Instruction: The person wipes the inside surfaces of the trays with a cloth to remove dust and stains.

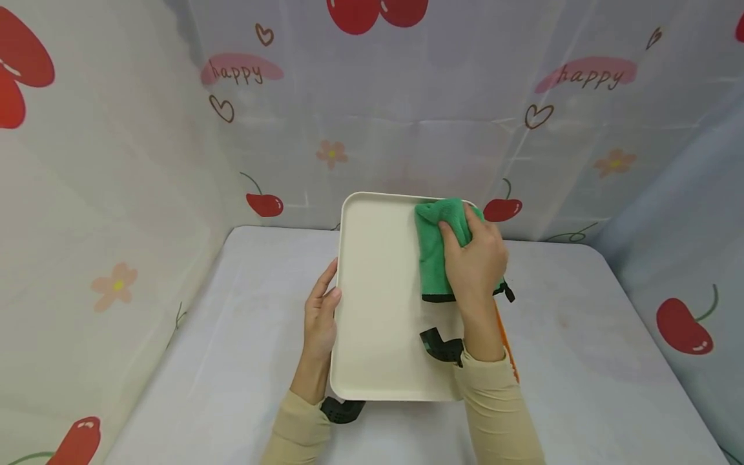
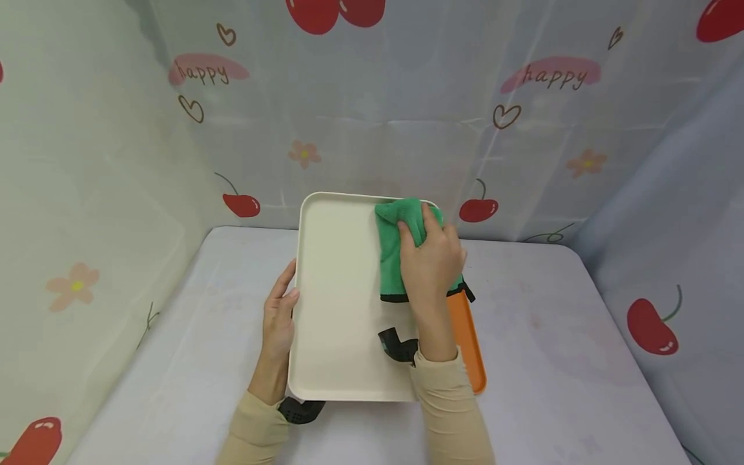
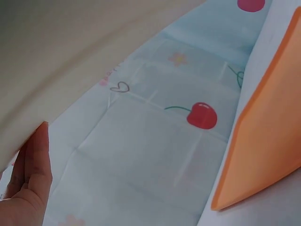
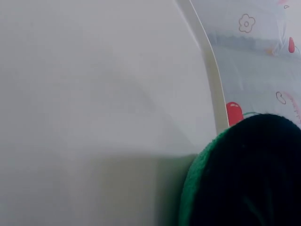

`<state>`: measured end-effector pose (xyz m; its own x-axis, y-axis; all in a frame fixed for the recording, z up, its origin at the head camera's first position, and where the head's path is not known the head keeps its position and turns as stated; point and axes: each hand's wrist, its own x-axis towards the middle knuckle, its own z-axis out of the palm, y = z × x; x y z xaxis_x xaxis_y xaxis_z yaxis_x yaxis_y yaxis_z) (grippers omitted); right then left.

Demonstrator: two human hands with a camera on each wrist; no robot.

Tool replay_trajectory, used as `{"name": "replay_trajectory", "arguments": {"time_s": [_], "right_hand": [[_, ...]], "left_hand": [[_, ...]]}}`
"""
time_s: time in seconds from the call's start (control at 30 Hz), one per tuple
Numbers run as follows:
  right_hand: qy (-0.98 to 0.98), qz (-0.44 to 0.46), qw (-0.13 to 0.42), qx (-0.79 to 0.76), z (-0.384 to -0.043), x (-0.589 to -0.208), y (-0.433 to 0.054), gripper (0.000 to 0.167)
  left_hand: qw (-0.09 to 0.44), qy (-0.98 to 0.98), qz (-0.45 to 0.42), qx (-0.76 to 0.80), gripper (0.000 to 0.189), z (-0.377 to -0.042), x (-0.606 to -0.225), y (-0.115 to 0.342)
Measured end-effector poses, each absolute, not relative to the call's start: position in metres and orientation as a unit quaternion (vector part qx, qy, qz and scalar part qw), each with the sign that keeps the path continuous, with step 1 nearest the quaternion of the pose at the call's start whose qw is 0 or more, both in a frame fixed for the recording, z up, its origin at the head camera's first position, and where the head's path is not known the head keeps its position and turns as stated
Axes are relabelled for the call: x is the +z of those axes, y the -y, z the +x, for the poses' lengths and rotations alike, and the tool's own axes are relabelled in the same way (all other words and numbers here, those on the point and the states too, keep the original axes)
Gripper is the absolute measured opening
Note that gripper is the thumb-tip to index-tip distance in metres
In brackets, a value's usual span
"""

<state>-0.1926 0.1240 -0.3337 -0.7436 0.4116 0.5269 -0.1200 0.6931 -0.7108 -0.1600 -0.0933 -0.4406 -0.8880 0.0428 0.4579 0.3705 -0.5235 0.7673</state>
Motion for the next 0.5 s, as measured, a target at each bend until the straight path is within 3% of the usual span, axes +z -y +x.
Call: {"name": "replay_trajectory", "arguments": {"time_s": [0.5], "right_hand": [[0.852,-0.048,0.332,0.402,-0.189,-0.334,-0.089,0.051]], "left_hand": [[0.072,0.486,-0.207,-0.846,0.046,-0.157,-0.444,0.08]]}}
